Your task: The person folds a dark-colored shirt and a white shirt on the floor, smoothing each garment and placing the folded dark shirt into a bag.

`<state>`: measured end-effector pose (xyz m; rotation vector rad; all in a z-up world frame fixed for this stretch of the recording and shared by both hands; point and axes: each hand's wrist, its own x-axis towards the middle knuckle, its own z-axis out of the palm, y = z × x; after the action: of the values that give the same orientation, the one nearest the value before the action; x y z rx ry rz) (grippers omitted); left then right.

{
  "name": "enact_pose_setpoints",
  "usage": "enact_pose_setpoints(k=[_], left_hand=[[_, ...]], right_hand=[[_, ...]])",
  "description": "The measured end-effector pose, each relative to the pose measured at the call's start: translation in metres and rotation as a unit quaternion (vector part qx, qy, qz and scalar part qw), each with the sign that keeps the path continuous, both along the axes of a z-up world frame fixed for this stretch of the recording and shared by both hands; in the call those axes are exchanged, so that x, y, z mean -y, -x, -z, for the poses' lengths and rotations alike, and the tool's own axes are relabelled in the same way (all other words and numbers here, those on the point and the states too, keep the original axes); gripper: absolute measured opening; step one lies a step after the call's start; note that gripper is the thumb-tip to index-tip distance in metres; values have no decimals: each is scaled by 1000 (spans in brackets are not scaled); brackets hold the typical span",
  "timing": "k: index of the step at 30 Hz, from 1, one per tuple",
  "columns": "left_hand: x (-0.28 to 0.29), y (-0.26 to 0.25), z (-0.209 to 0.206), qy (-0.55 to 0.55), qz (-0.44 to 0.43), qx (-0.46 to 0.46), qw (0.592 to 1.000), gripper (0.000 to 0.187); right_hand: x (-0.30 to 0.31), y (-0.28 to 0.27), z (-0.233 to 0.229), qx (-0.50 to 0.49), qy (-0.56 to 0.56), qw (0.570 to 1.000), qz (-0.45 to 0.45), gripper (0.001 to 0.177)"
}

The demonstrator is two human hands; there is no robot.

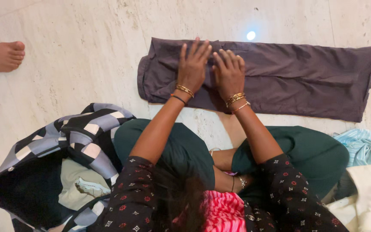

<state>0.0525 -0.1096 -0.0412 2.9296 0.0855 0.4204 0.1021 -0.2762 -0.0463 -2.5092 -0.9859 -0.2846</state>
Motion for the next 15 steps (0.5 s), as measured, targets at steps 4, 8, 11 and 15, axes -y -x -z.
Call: enact_pose_setpoints(k=[4, 8, 11, 15], left_hand=[[22, 10, 25, 9, -30, -95, 995, 58], [23, 11, 32, 9, -43, -99, 994, 61], [24, 11, 34, 14, -43, -92, 995, 62], [20, 7, 35, 6, -41, -94, 995, 62]], right_hand=[[-10, 2, 36, -12, 69, 997, -15, 57], [-7, 2, 43, -46, 108, 993, -15, 60], [-3, -1, 42, -63, 91, 994, -1, 60], [42, -30, 40, -106, 114, 985, 69, 61]])
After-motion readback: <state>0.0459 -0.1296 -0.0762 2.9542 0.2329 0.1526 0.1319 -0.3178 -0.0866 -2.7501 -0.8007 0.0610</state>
